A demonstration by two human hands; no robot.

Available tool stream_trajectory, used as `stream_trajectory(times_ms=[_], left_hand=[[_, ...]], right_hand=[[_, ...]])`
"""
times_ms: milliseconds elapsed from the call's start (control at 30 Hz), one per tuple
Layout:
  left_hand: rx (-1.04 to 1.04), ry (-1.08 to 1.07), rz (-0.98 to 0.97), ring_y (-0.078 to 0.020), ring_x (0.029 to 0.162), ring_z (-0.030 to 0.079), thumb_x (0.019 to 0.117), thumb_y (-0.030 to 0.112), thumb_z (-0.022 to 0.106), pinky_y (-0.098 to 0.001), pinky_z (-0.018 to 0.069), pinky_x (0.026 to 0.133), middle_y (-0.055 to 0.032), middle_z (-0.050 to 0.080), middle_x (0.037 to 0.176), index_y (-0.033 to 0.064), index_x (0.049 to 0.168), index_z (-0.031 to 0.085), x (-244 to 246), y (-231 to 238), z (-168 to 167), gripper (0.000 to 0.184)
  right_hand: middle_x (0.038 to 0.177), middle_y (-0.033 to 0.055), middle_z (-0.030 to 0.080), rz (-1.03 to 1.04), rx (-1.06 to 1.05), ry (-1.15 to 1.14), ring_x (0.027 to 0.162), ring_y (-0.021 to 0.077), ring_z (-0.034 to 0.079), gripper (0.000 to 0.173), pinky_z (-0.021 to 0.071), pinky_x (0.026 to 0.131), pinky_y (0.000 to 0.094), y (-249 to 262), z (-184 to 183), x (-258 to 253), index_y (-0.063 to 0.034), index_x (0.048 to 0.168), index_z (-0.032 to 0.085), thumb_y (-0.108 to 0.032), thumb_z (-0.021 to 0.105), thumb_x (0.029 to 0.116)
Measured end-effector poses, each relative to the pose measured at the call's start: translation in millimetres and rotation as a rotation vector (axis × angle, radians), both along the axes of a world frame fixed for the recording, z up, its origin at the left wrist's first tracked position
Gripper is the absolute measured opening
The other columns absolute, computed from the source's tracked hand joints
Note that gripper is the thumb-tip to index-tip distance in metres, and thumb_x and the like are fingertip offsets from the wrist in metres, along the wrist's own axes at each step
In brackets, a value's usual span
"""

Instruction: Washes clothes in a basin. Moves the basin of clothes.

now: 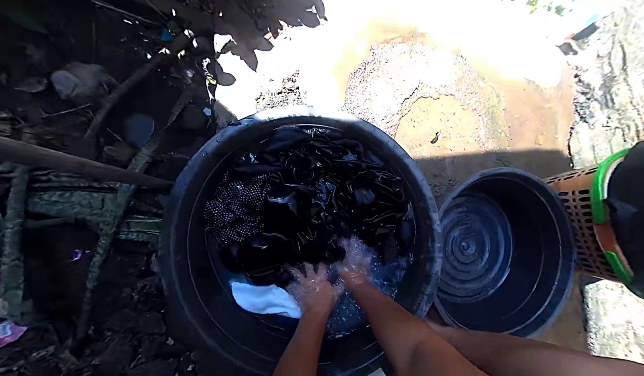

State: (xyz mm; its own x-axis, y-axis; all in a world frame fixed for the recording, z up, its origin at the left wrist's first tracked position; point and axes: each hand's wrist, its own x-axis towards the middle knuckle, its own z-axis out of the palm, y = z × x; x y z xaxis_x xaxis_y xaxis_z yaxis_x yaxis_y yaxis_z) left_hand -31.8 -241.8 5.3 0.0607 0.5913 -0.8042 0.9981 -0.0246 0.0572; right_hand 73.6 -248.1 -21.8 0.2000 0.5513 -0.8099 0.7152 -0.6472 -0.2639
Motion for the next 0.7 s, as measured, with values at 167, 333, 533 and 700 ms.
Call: stream_trajectory(times_ms=[167,333,533,700], left_hand=[[-0.198,-0.109,-0.022,-0.0512,0.153,0.015,0.0862,0.053,0.074,-0.0733,0.0238,0.116,-0.0289,0.022,0.165,0.0036,0.157,0.036,-11,28,23,0.095],[0.610,-0.485,0.227,-0.0394,0.104,0.069,0.1042,0.034,0.053,-0.0604,0.0508,0.094,-0.0222,0.072,0.107,-0.0024,0.107,0.072,-50,70,75,0.041],[0.721,-0.269,0.397,-0.0554,0.153,0.002,0.0702,0.076,0.074,-0.0837,0.0102,0.109,-0.0284,0.006,0.169,0.0182,0.165,0.024,-42,112,5,0.122],[0.385,0.044,0.393,-0.0420,0.142,0.045,0.0936,0.044,0.068,-0.0610,0.0407,0.110,-0.0256,0.042,0.156,0.0054,0.156,0.040,-29,153,-16,0.078]], right_hand=[[0.160,0.0234,0.039,0.074,-0.012,0.011,0.148,0.0396,0.037,0.067,0.0310,0.120,0.0598,12,33,8,-0.0035,0.157,0.037,-0.034,0.057,0.1012],[0.128,0.0168,0.069,0.382,0.249,-0.045,0.117,0.0362,0.066,0.038,0.0505,0.097,0.0579,56,112,56,-0.0083,0.128,0.068,-0.028,0.044,0.1061],[0.146,0.0156,0.057,0.534,1.160,-0.170,0.139,0.0405,0.048,0.071,0.0402,0.109,0.0637,161,82,76,-0.0224,0.141,0.063,-0.062,0.073,0.0836],[0.170,0.0070,0.025,0.744,1.022,-0.068,0.157,0.0434,0.013,0.085,0.0127,0.115,0.0790,223,40,37,-0.0428,0.154,0.045,-0.074,0.070,0.0780]])
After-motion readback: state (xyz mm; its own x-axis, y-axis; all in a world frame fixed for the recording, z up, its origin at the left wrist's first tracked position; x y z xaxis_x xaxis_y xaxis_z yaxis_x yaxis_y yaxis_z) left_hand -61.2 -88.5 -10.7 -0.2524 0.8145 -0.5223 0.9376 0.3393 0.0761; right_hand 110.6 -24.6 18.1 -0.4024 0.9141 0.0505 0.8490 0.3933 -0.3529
